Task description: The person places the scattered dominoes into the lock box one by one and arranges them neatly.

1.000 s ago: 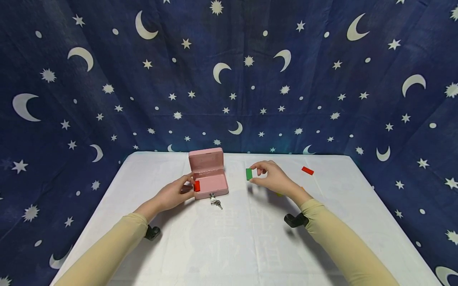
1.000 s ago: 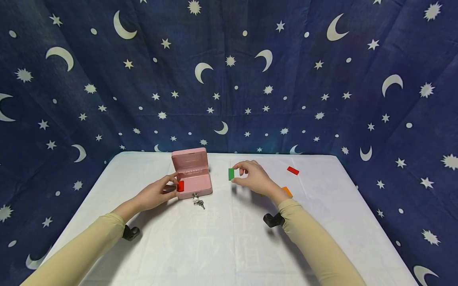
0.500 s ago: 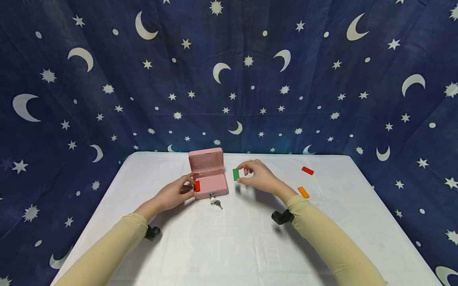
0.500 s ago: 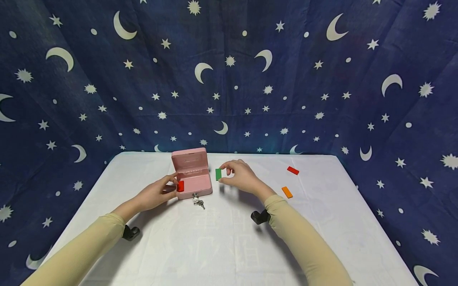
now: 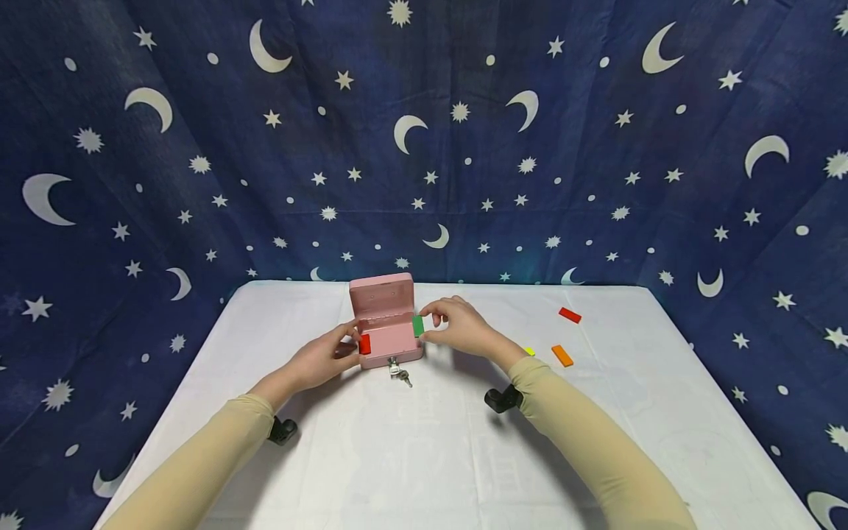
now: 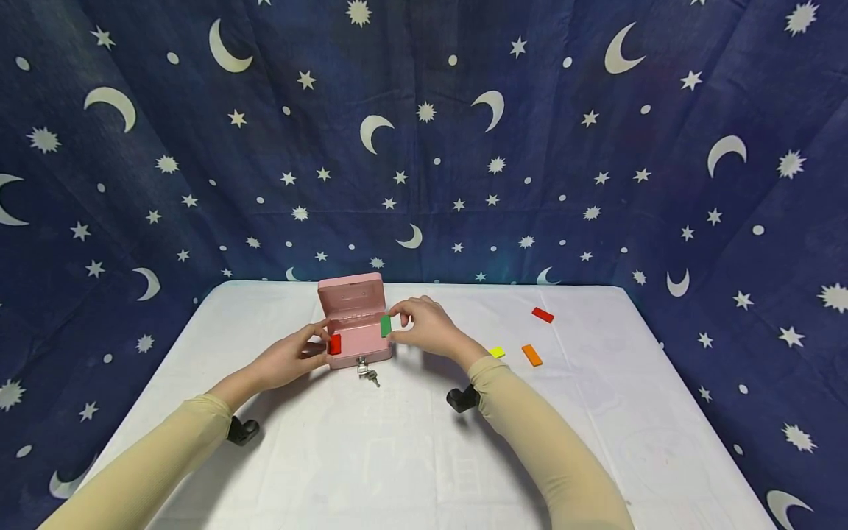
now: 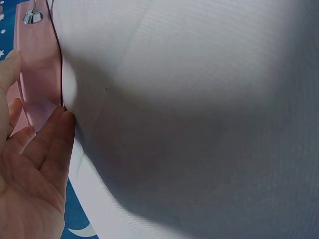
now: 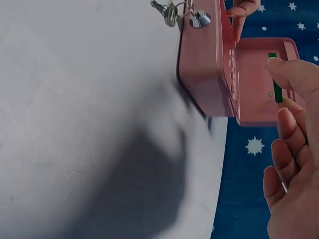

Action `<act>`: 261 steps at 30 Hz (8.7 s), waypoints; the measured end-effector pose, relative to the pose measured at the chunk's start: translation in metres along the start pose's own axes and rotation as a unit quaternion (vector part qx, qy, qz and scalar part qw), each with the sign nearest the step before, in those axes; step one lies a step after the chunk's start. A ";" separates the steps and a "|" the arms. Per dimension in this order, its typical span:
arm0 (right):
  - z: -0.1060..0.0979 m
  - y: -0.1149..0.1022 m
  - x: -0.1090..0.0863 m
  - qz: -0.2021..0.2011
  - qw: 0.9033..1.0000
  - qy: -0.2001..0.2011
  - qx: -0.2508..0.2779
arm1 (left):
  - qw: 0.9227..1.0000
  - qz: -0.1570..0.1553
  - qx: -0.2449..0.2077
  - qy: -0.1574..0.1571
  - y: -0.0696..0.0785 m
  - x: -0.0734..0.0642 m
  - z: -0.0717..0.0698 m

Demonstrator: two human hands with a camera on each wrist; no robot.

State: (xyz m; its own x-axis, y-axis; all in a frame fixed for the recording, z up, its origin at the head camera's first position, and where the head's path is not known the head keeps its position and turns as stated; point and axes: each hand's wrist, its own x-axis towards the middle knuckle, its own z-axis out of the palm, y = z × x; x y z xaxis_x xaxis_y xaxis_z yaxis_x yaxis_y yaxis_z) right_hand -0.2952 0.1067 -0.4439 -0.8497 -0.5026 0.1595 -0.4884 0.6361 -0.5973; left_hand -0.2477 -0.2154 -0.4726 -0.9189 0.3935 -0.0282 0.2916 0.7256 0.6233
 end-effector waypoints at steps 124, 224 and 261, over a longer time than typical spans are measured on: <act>0.032 -0.047 0.029 -0.027 0.988 -0.017 -0.148 | 1.000 -0.007 -0.011 0.001 -0.002 0.000 -0.001; -0.108 0.154 -0.168 0.183 0.982 -0.040 0.003 | 1.000 0.008 -0.009 0.002 0.000 0.000 -0.001; -0.103 0.158 -0.175 0.205 0.978 -0.010 0.032 | 1.000 -0.008 -0.015 -0.002 0.000 0.002 0.000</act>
State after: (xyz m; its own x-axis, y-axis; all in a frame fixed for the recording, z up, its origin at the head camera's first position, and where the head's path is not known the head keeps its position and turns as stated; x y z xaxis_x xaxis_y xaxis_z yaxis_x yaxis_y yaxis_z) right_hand -0.2444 0.3557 -0.4851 -0.9672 -0.2250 -0.1176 -0.0942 0.7483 -0.6567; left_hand -0.2492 -0.2145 -0.4724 -0.9222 0.3844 -0.0417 0.2687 0.7146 0.6459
